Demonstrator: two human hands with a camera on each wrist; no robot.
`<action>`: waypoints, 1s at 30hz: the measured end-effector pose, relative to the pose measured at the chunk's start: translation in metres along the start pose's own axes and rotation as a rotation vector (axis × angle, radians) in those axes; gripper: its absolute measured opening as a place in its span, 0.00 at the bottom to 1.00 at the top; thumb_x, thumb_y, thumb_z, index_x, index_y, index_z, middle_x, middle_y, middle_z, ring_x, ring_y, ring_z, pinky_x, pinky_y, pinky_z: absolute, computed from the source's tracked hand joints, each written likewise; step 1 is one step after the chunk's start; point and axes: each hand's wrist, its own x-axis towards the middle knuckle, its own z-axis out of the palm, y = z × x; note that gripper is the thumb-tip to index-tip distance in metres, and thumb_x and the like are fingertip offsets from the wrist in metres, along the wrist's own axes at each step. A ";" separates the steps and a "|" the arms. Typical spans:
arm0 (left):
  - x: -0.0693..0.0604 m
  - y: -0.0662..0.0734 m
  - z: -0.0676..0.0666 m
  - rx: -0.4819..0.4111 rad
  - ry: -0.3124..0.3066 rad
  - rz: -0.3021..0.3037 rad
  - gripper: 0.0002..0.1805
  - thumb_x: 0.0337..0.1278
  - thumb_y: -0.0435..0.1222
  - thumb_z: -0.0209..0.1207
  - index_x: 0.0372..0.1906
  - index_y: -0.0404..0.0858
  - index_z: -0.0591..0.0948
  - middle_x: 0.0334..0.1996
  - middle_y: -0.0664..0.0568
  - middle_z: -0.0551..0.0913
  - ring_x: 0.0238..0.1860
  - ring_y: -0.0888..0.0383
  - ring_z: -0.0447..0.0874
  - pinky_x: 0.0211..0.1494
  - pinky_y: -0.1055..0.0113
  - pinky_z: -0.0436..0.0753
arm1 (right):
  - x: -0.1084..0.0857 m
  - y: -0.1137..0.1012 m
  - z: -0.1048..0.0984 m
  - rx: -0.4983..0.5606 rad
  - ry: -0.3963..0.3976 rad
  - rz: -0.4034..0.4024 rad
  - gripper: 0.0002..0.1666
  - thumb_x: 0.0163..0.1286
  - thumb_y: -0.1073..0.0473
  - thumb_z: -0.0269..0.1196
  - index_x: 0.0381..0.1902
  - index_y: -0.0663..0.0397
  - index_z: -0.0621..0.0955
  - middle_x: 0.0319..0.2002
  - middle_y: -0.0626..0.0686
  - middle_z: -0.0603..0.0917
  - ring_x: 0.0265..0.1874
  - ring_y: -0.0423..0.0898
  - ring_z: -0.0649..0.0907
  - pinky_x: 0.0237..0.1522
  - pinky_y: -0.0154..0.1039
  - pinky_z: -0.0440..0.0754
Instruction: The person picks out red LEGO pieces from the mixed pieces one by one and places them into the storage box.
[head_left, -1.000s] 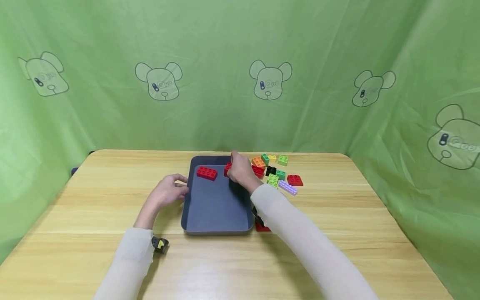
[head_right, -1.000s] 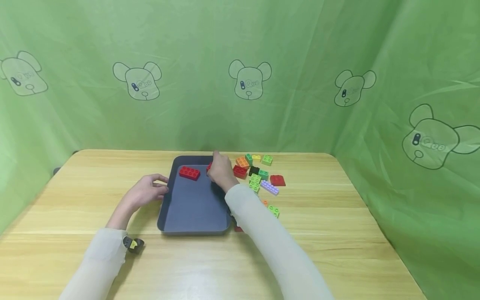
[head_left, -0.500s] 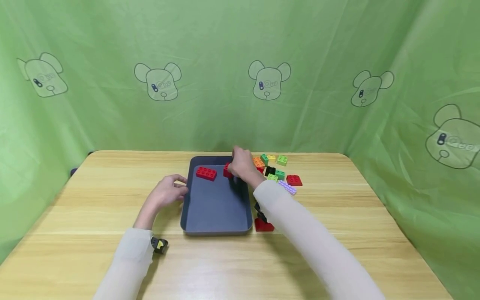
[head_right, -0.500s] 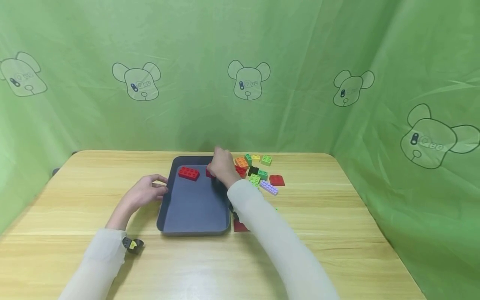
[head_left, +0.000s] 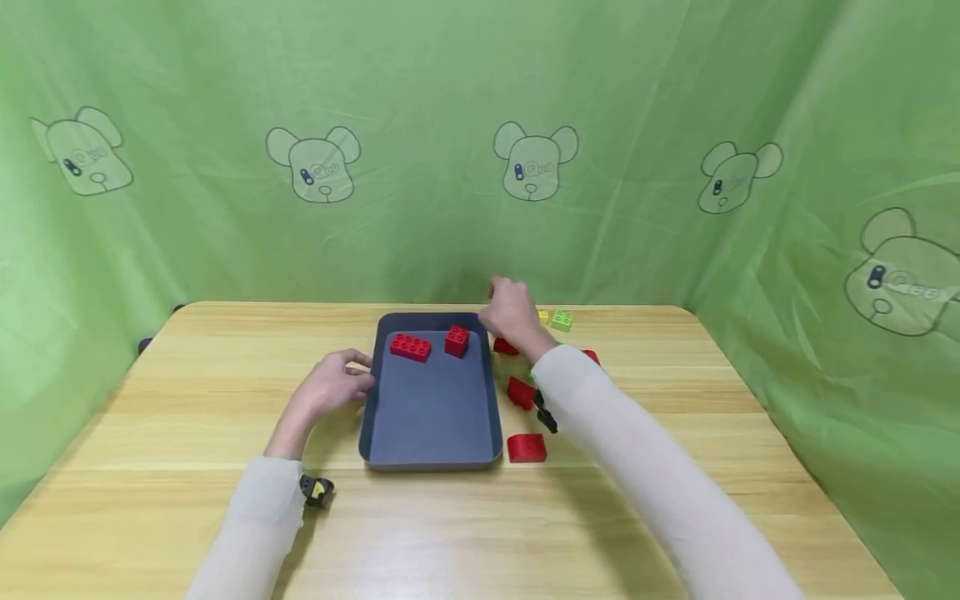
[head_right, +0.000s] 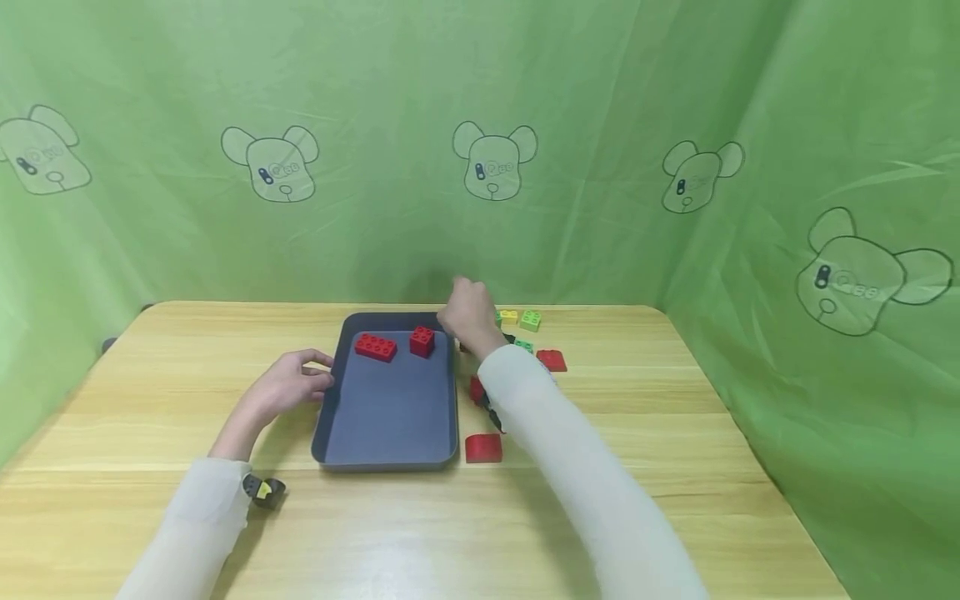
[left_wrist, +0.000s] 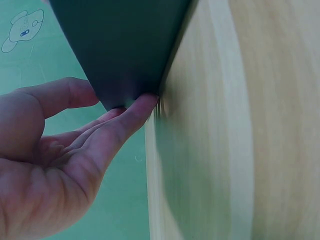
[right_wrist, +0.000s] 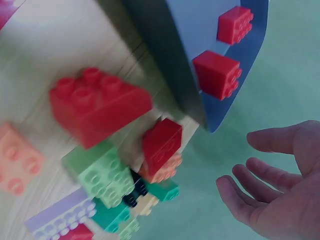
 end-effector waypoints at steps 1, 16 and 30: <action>0.000 0.000 0.000 0.000 0.000 -0.001 0.24 0.69 0.33 0.56 0.66 0.28 0.72 0.60 0.29 0.80 0.49 0.44 0.89 0.58 0.52 0.86 | 0.000 0.003 0.000 -0.005 0.000 -0.006 0.23 0.61 0.67 0.61 0.56 0.63 0.79 0.52 0.61 0.84 0.49 0.56 0.81 0.48 0.46 0.86; -0.001 -0.001 0.000 -0.001 -0.005 -0.002 0.24 0.69 0.33 0.56 0.66 0.28 0.71 0.59 0.29 0.80 0.49 0.43 0.89 0.60 0.51 0.85 | -0.007 0.039 0.023 -0.045 -0.069 -0.032 0.25 0.59 0.67 0.61 0.56 0.67 0.81 0.53 0.64 0.84 0.52 0.57 0.82 0.53 0.48 0.86; -0.001 0.001 0.001 -0.005 -0.013 0.003 0.24 0.69 0.32 0.56 0.66 0.27 0.71 0.59 0.28 0.80 0.50 0.41 0.89 0.60 0.51 0.85 | -0.009 0.041 0.030 -0.081 -0.077 -0.036 0.25 0.57 0.70 0.56 0.54 0.65 0.81 0.53 0.65 0.84 0.56 0.61 0.83 0.56 0.51 0.86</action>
